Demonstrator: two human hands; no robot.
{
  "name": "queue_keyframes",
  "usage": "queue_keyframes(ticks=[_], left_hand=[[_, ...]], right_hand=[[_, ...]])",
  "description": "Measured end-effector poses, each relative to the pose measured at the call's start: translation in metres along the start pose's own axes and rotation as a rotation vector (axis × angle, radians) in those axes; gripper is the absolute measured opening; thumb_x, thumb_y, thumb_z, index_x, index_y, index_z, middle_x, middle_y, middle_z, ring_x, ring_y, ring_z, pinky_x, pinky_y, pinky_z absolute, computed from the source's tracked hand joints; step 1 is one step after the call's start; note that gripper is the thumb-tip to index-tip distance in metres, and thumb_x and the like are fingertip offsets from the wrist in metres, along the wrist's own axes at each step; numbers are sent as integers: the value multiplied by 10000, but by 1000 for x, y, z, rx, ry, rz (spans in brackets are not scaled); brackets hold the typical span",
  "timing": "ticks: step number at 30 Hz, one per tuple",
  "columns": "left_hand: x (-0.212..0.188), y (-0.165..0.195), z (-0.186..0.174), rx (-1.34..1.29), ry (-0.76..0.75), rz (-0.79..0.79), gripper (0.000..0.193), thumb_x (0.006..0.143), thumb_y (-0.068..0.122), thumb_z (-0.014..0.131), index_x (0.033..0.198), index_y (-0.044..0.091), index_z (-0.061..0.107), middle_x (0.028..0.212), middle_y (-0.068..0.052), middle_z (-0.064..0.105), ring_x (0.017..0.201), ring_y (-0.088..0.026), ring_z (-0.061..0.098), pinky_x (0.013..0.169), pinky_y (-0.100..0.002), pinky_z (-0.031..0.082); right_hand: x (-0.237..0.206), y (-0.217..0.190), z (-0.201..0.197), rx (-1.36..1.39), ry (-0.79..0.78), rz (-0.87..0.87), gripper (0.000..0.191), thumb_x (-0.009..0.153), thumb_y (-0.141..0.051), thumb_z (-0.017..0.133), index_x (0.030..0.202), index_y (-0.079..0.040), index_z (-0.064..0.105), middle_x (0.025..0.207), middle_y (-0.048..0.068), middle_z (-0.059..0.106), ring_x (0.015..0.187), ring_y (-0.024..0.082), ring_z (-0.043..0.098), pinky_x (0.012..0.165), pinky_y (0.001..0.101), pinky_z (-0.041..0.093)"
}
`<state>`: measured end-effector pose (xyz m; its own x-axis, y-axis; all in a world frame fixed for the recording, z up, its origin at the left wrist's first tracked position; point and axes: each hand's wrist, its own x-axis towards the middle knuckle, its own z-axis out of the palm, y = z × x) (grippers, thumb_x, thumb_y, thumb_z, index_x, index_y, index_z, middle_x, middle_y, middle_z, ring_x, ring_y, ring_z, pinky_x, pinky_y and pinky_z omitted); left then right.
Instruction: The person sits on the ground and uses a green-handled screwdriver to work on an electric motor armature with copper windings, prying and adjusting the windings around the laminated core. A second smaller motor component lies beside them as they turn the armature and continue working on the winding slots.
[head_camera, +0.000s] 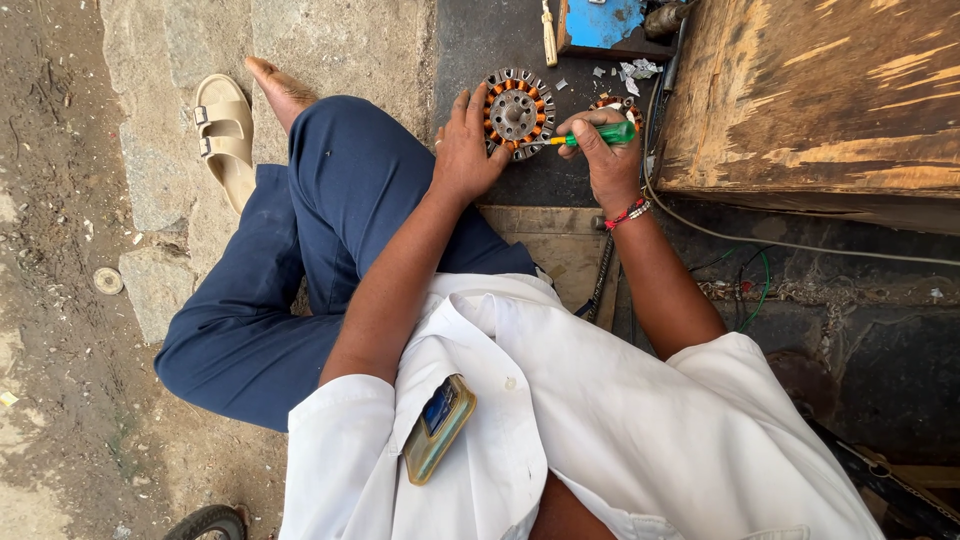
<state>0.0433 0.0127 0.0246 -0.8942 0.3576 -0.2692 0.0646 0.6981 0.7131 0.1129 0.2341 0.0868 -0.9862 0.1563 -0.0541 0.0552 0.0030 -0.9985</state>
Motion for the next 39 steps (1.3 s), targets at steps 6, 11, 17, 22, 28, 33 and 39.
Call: queue_keyframes(ticks=[6,11,17,22,28,33,39], left_hand=[[6,-24,8,-356,124,-21,804,927,206,700,1601,94,275,1519,-258,486,1398,-400,514,1139,-438,434],[13,-32,15,-352,152,-104,624,913,165,666,1489,41,459,1423,-229,580,1312,-352,594,1089,-425,476],[11,-29,12,-355,128,-131,592,914,145,674,1469,46,494,1419,-223,590,1246,-351,644,1045,-424,513],[11,-24,12,-333,66,-131,763,869,169,748,1520,22,378,1373,-234,623,1273,-360,629,1050,-432,503],[13,-22,10,-288,-37,-201,947,830,220,797,1576,17,250,1372,-255,617,1262,-361,629,1039,-423,504],[15,-23,9,-300,-93,-245,971,847,246,784,1599,27,209,1346,-255,640,1255,-360,641,1037,-417,512],[19,-24,8,-311,-104,-244,950,864,263,780,1593,24,220,1351,-260,636,1256,-363,640,1038,-419,511]], right_hand=[[-3,-7,-1,44,0,1,244,1076,-296,689,1060,-52,682,1027,101,737,843,159,735,747,313,629],[-13,-9,7,-1,-41,17,233,1075,-277,692,1058,-45,679,1048,96,726,869,160,740,765,313,638],[-12,-7,23,-77,-99,42,230,1068,-263,683,1099,-35,683,1085,83,730,893,149,743,778,290,635],[-6,-9,32,-106,-104,8,218,1060,-243,700,1092,-27,702,1081,74,711,898,143,737,783,289,650],[2,-25,46,-307,-160,2,178,1029,-203,743,1034,-26,724,937,48,722,818,118,711,723,266,589],[9,-36,59,-481,-203,-202,157,1004,-160,781,991,-20,711,931,68,728,819,157,694,716,306,555],[18,-46,69,-613,-261,-175,219,971,-210,822,937,-24,713,839,77,699,735,166,672,660,331,521]])
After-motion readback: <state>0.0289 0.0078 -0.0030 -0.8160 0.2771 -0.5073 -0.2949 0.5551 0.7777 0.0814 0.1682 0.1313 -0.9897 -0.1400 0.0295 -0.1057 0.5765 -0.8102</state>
